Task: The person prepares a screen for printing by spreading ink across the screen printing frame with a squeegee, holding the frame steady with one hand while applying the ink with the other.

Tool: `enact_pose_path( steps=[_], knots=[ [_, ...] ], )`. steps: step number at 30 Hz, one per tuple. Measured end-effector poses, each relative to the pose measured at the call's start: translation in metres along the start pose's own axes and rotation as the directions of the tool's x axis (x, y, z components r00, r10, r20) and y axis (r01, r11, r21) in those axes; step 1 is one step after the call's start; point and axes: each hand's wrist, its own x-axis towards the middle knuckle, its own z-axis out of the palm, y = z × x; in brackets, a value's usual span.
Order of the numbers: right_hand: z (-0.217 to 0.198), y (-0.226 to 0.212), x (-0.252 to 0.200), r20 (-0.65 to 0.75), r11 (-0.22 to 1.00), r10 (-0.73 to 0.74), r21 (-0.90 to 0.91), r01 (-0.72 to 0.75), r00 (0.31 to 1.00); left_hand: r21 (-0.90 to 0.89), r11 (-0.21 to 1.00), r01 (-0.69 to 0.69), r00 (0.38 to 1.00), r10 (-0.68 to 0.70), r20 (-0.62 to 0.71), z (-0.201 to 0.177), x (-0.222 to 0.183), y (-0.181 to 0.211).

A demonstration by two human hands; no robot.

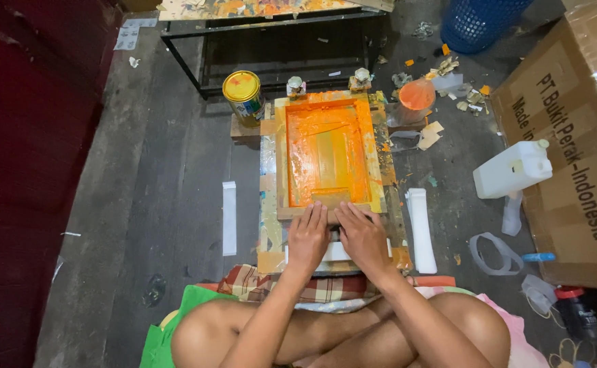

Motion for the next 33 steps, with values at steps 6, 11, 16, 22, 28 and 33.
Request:
enact_pose_path(
  steps=[6, 11, 16, 22, 28, 33],
  knots=[
    [0.007, 0.009, -0.001, 0.033, 0.997, -0.060, -0.045, 0.061, 0.998, -0.062, 0.994, -0.093, 0.994, 0.096, 0.056, -0.014, 0.013, -0.012],
    [0.014, 0.016, 0.002, 0.065, 0.990, -0.098, -0.094, 0.104, 0.993, -0.038, 0.989, -0.141, 0.985, 0.144, 0.091, 0.003, 0.013, -0.021],
    [-0.008, 0.008, 0.015, 0.070, 0.991, -0.118, -0.061, 0.122, 0.990, -0.051, 0.982, -0.179, 0.974, 0.185, 0.130, -0.004, 0.026, -0.028],
    [-0.009, 0.023, 0.037, 0.100, 0.978, -0.195, -0.054, 0.201, 0.976, -0.081, 0.972, -0.219, 0.961, 0.230, 0.156, -0.003, 0.050, -0.037],
    [-0.003, 0.037, 0.074, 0.104, 0.954, -0.238, -0.162, 0.252, 0.966, -0.124, 0.967, -0.221, 0.969, 0.232, 0.084, 0.011, 0.079, -0.052],
    [0.009, 0.053, 0.117, 0.091, 0.955, -0.242, -0.156, 0.254, 0.966, -0.039, 0.969, -0.243, 0.963, 0.246, 0.111, 0.046, 0.106, -0.078]
  ],
)
